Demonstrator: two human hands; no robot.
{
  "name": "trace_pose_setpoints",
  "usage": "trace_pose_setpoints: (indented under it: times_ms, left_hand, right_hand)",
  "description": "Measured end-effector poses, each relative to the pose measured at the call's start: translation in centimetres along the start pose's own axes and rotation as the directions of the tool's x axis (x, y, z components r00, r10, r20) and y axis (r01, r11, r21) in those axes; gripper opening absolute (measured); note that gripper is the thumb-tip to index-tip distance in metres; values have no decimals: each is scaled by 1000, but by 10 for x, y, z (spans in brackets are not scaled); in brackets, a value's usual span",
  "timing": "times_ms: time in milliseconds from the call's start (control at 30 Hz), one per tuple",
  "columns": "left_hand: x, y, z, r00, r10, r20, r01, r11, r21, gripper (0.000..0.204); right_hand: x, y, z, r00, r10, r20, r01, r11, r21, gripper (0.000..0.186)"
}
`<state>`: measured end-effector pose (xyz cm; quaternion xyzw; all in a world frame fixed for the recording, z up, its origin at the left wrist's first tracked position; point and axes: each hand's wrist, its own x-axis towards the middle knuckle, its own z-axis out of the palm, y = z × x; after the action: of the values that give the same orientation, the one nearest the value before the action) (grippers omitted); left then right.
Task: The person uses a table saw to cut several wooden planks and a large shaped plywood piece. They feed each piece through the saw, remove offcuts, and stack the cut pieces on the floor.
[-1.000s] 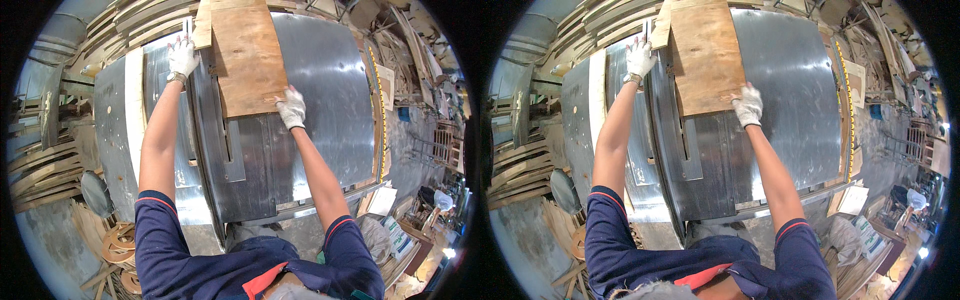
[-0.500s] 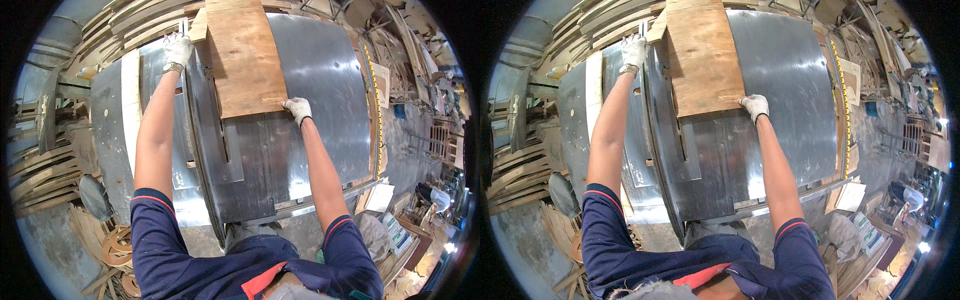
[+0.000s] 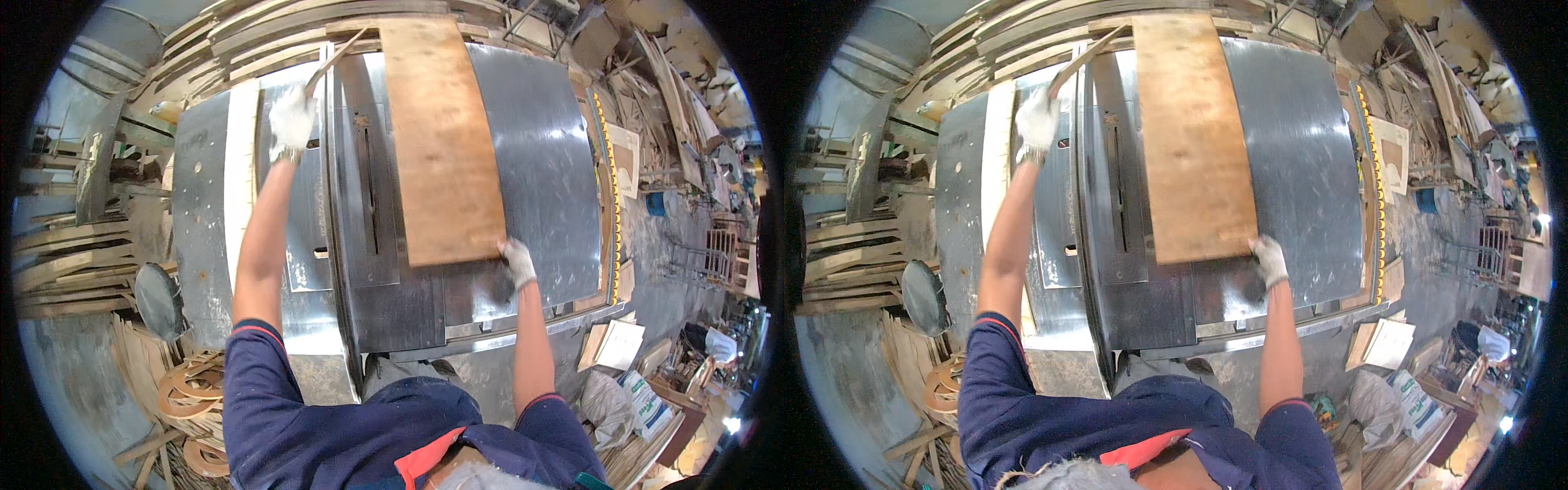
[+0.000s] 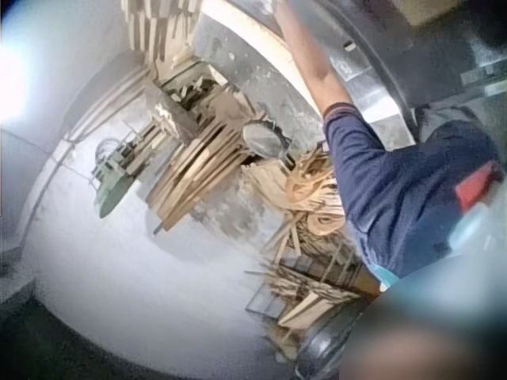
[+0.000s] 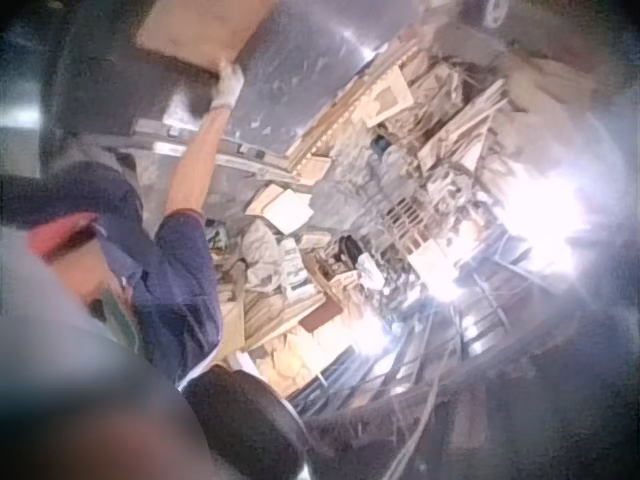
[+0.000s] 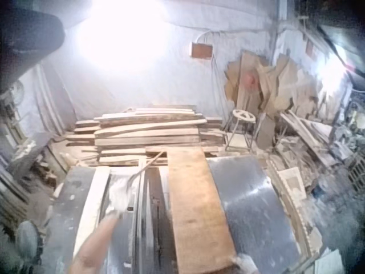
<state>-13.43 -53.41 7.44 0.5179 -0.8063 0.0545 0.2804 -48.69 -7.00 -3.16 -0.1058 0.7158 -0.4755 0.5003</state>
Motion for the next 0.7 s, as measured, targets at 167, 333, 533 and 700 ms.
trace_pose_setpoints:
  times_ms: [167,333,533,700]
  left_hand:
    - [-159,4,-129,706,-707,-33,525,555,-645,43]
    - [-369,42,-208,237,-965,117,317,-37,-948,41]
    - [-565,65,-214,199,-884,423,47,-422,-905,53]
    - [-631,77,-195,129,-738,663,-117,-675,-728,54]
  right_hand:
    - [-113,89,-61,987,152,-53,-133,958,256,17]
    - [-189,148,-100,977,209,-41,-209,978,-12,31]
    - [-231,212,-120,976,206,-68,-217,933,-288,47]
    - [-261,240,-133,984,176,-34,-178,943,-282,46]
